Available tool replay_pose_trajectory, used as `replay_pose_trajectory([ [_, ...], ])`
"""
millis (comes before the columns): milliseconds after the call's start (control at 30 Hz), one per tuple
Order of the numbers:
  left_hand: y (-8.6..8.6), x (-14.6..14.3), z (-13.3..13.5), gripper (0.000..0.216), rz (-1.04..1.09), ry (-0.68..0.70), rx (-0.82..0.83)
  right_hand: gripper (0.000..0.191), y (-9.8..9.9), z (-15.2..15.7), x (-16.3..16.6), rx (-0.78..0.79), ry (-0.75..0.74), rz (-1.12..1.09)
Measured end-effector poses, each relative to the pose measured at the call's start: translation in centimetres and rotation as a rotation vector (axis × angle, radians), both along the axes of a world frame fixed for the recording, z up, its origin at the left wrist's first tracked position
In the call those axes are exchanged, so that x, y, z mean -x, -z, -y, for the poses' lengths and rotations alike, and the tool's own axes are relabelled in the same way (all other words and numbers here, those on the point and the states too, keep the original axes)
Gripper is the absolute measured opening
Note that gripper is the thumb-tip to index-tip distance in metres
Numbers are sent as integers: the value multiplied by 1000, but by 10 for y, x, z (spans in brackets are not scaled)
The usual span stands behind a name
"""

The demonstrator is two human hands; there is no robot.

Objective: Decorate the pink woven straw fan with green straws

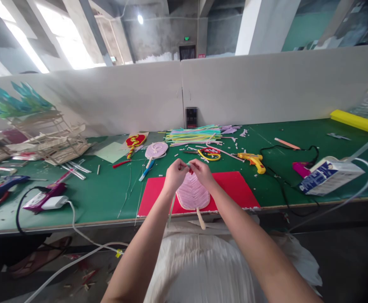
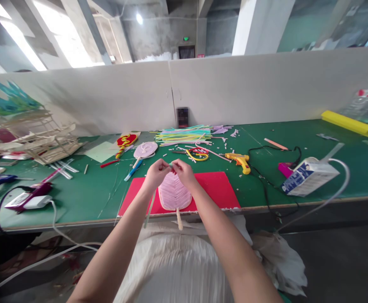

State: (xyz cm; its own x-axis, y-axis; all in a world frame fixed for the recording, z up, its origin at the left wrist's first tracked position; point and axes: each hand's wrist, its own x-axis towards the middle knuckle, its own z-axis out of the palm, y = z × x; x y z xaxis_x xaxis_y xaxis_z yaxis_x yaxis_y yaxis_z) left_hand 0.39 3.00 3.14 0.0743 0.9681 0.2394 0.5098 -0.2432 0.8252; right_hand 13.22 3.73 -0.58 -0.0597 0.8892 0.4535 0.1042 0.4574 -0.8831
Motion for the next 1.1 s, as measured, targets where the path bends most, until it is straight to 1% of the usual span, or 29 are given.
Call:
replay_pose_trajectory([
  [167,-10,8,7,2,-270,21,-78,30,2,1,1,-4,-16,57],
  [233,-12,9,10,3,-326,28,-95,29,2,1,1,-15,-10,71],
  [267,-12,10,11,3,-325,41,-98,28,2,1,1,-19,-2,76],
  [333,-10,12,11,7,-256,75,-79,28,1,2,0,-20,13,82],
  [433,-5,18,7,23,-78,98,7,28,0,3,0,-23,20,87],
  [500,-3,21,5,29,-27,97,28,28,-1,3,1,-24,18,91],
  [600,-1,23,3,24,-75,112,-16,28,-1,4,1,-15,13,94],
  [767,5,16,6,14,-205,138,-105,26,0,4,0,-13,-5,92],
  [967,5,13,8,17,-366,139,-250,26,-1,4,-1,0,-37,95],
  [1100,5,15,1,18,-398,191,-294,27,-2,4,-1,-1,-39,66],
])
